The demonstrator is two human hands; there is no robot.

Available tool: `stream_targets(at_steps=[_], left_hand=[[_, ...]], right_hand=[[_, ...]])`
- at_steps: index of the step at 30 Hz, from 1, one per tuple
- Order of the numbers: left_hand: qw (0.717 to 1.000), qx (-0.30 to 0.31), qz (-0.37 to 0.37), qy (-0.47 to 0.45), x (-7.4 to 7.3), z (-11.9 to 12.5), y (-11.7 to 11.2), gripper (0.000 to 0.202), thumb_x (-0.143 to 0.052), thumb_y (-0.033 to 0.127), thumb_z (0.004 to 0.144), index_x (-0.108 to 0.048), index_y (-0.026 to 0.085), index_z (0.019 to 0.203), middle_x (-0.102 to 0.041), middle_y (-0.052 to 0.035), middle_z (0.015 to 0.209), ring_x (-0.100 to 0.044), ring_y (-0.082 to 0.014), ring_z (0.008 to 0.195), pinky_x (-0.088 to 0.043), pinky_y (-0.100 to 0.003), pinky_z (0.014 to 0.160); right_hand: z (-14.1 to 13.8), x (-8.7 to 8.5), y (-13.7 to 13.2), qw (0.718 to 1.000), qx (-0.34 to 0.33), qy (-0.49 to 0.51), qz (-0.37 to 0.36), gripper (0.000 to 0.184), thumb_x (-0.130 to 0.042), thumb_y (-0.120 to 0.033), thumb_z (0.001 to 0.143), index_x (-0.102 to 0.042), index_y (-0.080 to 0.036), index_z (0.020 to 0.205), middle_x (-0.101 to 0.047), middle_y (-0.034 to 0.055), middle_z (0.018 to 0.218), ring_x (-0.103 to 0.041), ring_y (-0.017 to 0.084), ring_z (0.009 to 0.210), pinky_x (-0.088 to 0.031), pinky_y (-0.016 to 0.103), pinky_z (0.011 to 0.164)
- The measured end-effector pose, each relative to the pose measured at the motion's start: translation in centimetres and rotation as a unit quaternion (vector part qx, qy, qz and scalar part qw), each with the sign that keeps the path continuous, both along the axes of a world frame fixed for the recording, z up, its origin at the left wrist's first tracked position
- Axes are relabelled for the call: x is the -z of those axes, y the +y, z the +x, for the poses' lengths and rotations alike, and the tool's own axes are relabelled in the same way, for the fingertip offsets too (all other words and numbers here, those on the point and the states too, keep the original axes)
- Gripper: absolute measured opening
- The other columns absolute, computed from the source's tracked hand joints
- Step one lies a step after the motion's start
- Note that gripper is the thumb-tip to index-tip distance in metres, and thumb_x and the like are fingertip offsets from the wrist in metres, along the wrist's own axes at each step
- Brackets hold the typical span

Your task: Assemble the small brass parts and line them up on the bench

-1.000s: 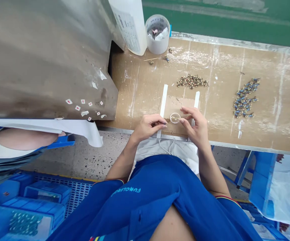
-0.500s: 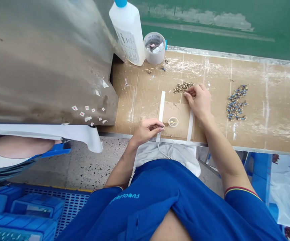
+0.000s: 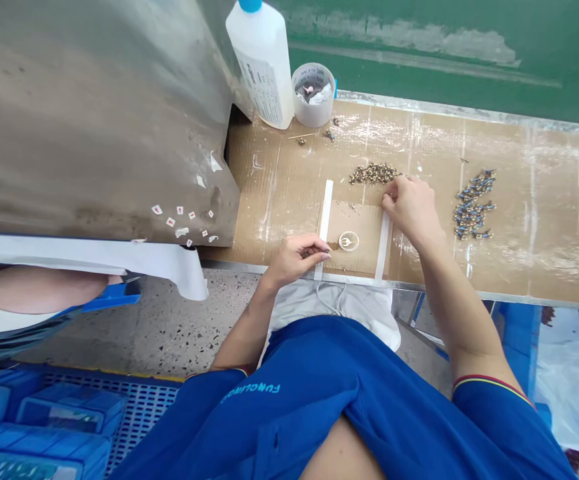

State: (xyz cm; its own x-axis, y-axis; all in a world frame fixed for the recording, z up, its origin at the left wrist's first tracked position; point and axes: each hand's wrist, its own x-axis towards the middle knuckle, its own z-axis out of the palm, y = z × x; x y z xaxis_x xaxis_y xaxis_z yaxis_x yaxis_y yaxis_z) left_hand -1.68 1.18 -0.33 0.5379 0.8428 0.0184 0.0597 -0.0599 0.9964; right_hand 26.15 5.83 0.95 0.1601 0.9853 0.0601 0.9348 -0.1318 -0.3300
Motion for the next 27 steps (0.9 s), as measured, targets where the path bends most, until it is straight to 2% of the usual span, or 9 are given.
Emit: stream_targets(at_steps=[7, 11, 15, 19, 23, 27], left_hand=[[1.0, 0.0, 0.02, 0.006, -0.2, -0.1, -0.1, 0.028, -0.073, 0.041, 0.089, -0.074, 0.013, 0.084, -0.07, -0.0069, 0.078, -0.061, -0.0116, 0.065, -0.048, -0.021, 0.057], [0.999, 0.005, 0.029, 0.013, -0.3, -0.1, -0.1, 0.028, -0.072, 0.04, 0.09, -0.074, 0.013, 0.085, -0.069, -0.0066, 0.077, -0.061, -0.0117, 0.065, -0.047, -0.021, 0.057], [0.998, 0.009, 0.052, 0.022, -0.4, 0.0, -0.1, 0.025, -0.072, 0.037, 0.091, -0.073, 0.012, 0.085, -0.069, -0.0058, 0.077, -0.059, -0.0107, 0.064, -0.046, -0.02, 0.056], [0.995, 0.015, 0.093, 0.031, -0.5, 0.2, -0.2, 0.018, -0.071, 0.029, 0.091, -0.071, 0.012, 0.083, -0.067, -0.0038, 0.074, -0.058, -0.0094, 0.063, -0.043, -0.019, 0.055], [0.992, 0.02, 0.119, 0.042, -0.8, 0.3, -0.4, 0.015, -0.071, 0.024, 0.091, -0.07, 0.013, 0.082, -0.065, -0.0023, 0.073, -0.056, -0.0086, 0.061, -0.044, -0.019, 0.056], [0.989, 0.031, 0.138, 0.042, -0.9, 0.4, -0.4, 0.011, -0.069, 0.021, 0.091, -0.07, 0.013, 0.084, -0.064, -0.0016, 0.074, -0.054, -0.0082, 0.06, -0.044, -0.019, 0.057]], right_hand=[[-0.6, -0.4, -1.0, 0.999, 0.005, -0.051, 0.0, 0.023, -0.044, -0.014, 0.089, -0.066, -0.012, 0.098, -0.065, 0.0207, 0.099, -0.059, 0.033, 0.097, -0.045, 0.047, 0.089], [0.3, -0.6, -2.0, 0.999, 0.011, -0.035, 0.015, 0.024, -0.044, -0.013, 0.087, -0.068, -0.015, 0.093, -0.067, 0.0178, 0.096, -0.061, 0.03, 0.093, -0.047, 0.044, 0.085], [1.5, -0.8, -3.3, 0.999, 0.015, 0.009, 0.036, 0.017, -0.051, -0.013, 0.081, -0.066, -0.019, 0.084, -0.068, 0.0127, 0.092, -0.063, 0.027, 0.089, -0.049, 0.042, 0.083], [1.9, -1.3, -5.3, 0.99, 0.016, 0.13, 0.055, 0.011, -0.056, -0.015, 0.08, -0.065, -0.02, 0.084, -0.07, 0.0075, 0.087, -0.066, 0.022, 0.08, -0.055, 0.039, 0.08], [1.3, -1.9, -8.7, 0.951, 0.051, 0.297, 0.066, 0.016, -0.066, -0.025, 0.083, -0.069, -0.021, 0.098, -0.074, 0.0051, 0.088, -0.07, 0.018, 0.078, -0.06, 0.035, 0.075], [-1.3, -2.2, -12.1, 0.915, 0.058, 0.398, 0.047, 0.013, -0.072, -0.032, 0.083, -0.074, -0.022, 0.092, -0.076, 0.0046, 0.087, -0.072, 0.018, 0.078, -0.061, 0.031, 0.07]])
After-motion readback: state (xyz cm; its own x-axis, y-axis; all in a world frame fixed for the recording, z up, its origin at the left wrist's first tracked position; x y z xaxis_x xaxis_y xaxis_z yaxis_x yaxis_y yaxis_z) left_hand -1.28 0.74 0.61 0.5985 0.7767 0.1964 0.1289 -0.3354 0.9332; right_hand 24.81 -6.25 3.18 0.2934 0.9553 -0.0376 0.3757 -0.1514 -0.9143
